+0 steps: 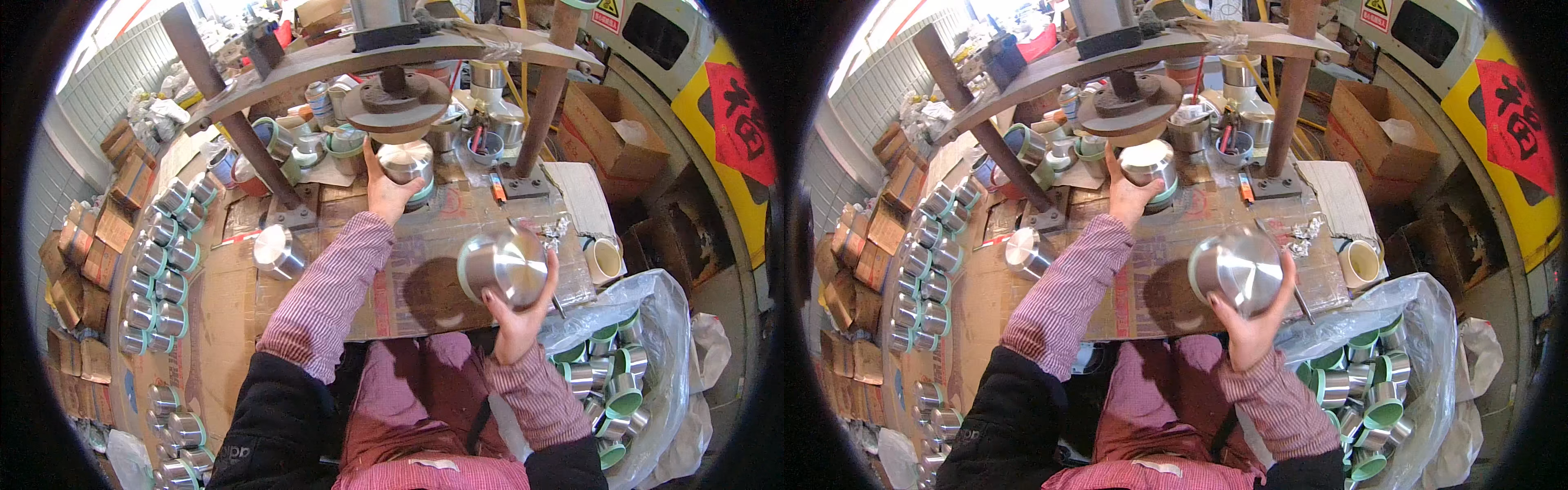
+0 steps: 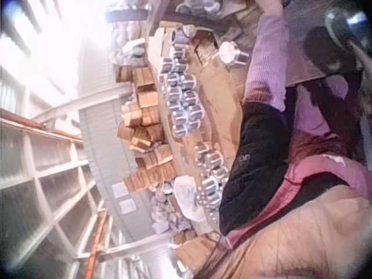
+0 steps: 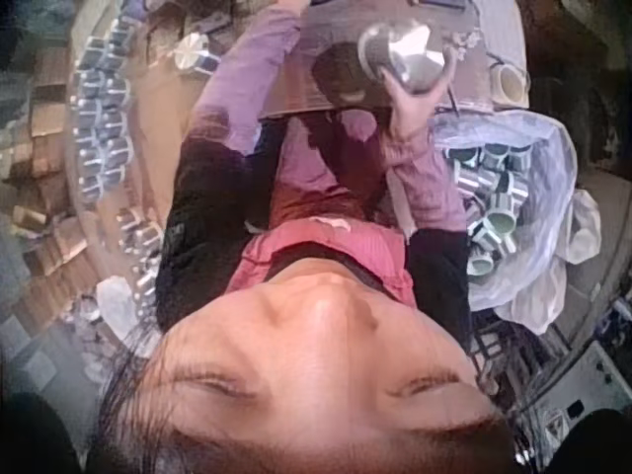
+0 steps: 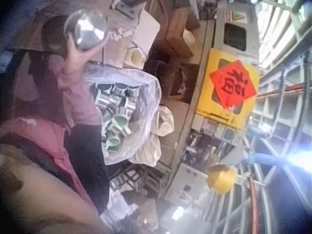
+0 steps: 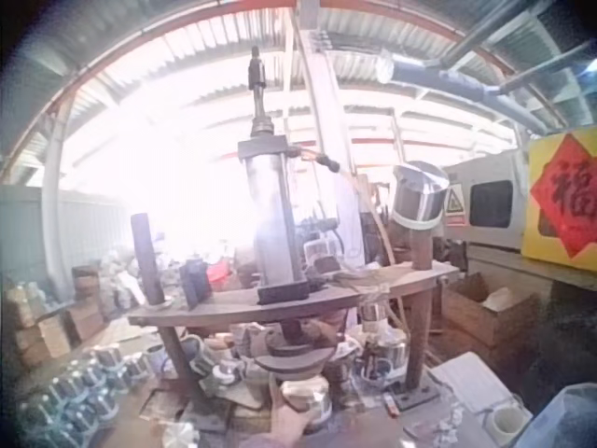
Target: The person repeatedly picks up metal cups and green plastic rings, presses the rings onto the cup rims, and places the assembled units on a cardboard sheet. The person occasionally separates a ring from a cup and reassembles it. The workspace contains stacks of finished units and a plastic bag of loose rings.
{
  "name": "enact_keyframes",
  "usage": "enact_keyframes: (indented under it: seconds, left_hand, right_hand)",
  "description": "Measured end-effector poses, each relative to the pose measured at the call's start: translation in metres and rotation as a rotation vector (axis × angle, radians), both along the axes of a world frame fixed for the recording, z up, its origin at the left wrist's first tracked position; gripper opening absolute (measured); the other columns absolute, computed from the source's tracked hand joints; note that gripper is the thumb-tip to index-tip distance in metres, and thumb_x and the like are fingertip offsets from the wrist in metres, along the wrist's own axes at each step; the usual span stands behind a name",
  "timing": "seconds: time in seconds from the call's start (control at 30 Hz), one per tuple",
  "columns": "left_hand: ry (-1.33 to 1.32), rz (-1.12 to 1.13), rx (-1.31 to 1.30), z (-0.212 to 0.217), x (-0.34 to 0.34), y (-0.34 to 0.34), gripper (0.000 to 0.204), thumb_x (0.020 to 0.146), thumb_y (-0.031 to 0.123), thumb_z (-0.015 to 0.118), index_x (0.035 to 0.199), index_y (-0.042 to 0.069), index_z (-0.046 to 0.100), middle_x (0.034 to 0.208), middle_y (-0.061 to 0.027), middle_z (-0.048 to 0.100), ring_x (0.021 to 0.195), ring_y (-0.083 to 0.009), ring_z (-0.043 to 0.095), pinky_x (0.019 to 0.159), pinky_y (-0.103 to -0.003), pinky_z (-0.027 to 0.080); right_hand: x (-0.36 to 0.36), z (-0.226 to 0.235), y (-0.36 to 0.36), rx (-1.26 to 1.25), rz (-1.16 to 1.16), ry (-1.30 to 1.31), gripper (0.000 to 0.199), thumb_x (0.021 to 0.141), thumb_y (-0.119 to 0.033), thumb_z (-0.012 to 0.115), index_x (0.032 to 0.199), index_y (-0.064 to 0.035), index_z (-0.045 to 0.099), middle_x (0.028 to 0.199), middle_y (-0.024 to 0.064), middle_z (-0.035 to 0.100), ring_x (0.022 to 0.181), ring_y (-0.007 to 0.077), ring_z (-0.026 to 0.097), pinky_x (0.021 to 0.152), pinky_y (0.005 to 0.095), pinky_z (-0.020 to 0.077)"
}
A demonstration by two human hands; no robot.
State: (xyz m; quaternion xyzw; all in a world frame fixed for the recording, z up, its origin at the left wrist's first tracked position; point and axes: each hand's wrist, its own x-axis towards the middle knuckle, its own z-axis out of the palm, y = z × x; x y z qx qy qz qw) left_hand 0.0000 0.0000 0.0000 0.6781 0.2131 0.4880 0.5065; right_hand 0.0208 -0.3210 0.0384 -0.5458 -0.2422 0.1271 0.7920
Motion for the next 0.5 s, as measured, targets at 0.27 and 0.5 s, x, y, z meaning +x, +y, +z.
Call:
enact_keyframes:
  seconds: [0.27,0.5]
  left_hand:
    - [0.298,0.174,0.058,0.003,-0.046,-0.039,0.116,0.075,0.011,0.082,0.163,0.006,0.007,0.155,-0.025,0.035,0.144,-0.0368,0.038,0.121,-0.045,0.03]
    - [0.363,0.069,0.31,0.02,-0.171,-0.187,0.078,0.08,0.011,0.073,0.151,0.002,0.042,0.153,-0.02,0.042,0.142,-0.0373,0.039,0.121,-0.048,0.029]
  right_hand:
    - [0.015,-0.05,-0.158,-0.292,-0.487,-0.236,0.108,0.07,-0.001,0.082,0.162,-0.0102,0.026,0.16,0.01,0.034,0.144,0.0279,0.039,0.118,0.0424,0.0356]
    - [0.055,-0.082,-0.28,-0.557,-0.807,-0.199,0.085,0.078,0.005,0.077,0.153,-0.0072,0.04,0.159,0.0154,0.036,0.147,0.0321,0.034,0.123,0.0452,0.0245]
